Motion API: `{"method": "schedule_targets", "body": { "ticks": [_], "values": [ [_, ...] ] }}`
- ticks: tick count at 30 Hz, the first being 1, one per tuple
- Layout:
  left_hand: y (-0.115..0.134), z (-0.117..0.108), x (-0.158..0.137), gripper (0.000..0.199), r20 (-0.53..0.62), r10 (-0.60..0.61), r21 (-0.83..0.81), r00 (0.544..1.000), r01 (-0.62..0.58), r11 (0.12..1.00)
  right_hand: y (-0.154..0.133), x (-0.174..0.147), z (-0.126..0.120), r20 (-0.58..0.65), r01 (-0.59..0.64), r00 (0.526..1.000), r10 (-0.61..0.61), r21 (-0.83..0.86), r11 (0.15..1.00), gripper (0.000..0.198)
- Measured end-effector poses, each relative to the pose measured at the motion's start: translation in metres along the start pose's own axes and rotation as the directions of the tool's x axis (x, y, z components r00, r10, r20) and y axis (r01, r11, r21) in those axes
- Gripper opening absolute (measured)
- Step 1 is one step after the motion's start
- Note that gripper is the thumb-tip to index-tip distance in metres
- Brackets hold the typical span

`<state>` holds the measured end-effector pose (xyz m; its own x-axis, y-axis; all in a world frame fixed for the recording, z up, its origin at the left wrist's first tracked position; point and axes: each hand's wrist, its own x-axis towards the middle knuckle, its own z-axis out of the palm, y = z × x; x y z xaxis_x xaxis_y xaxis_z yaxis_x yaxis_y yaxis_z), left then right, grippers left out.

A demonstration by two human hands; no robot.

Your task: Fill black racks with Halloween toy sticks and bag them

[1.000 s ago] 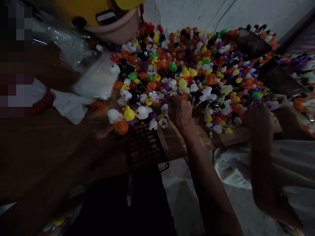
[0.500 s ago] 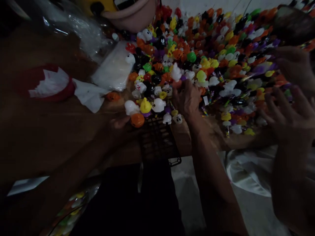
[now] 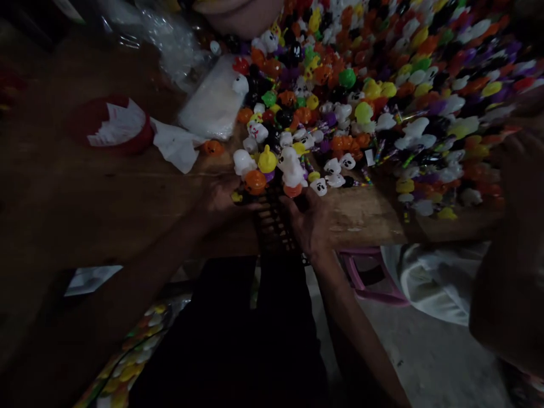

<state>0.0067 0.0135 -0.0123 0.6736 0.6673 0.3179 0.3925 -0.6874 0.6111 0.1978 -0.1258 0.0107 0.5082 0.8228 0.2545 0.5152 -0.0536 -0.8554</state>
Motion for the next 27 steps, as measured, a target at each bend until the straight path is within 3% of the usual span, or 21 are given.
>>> {"method": "schedule_targets", "body": {
  "ticks": [4, 9, 14, 20, 24, 27],
  "values": [
    [-0.001, 0.002, -0.003, 0.053, 0.014, 0.033, 0.048, 0.999, -0.033, 0.998, 0.008, 0.007, 0.024, 0.091, -0.025, 0.995, 0.028, -0.037, 0.999, 0.034],
    [-0.003, 0.011, -0.005, 0.055, -0.079, 0.09, 0.08, 0.993, -0.084, 0.993, 0.009, 0.013, 0.026, 0.129, -0.013, 0.992, 0.013, 0.003, 1.0, 0.033],
    [-0.004, 0.012, -0.007, 0.049, -0.092, 0.126, 0.081, 0.988, -0.119, 0.99, 0.009, 0.007, 0.024, 0.091, 0.04, 0.996, -0.026, -0.162, 0.986, 0.03],
    [-0.005, 0.009, -0.008, 0.055, -0.049, 0.115, 0.061, 0.992, -0.111, 0.992, 0.009, 0.003, 0.034, 0.195, 0.168, 0.974, -0.112, -0.305, 0.937, 0.022],
    [-0.005, 0.012, -0.008, 0.045, -0.072, 0.104, 0.091, 0.992, -0.097, 0.991, 0.002, 0.004, 0.037, 0.226, 0.192, 0.963, -0.145, -0.202, 0.96, 0.021],
    [-0.004, 0.014, -0.007, 0.045, -0.102, 0.081, 0.106, 0.991, -0.07, 0.992, -0.001, 0.001, 0.024, 0.246, 0.196, 0.957, -0.153, -0.163, 0.967, 0.024]
  ]
}}
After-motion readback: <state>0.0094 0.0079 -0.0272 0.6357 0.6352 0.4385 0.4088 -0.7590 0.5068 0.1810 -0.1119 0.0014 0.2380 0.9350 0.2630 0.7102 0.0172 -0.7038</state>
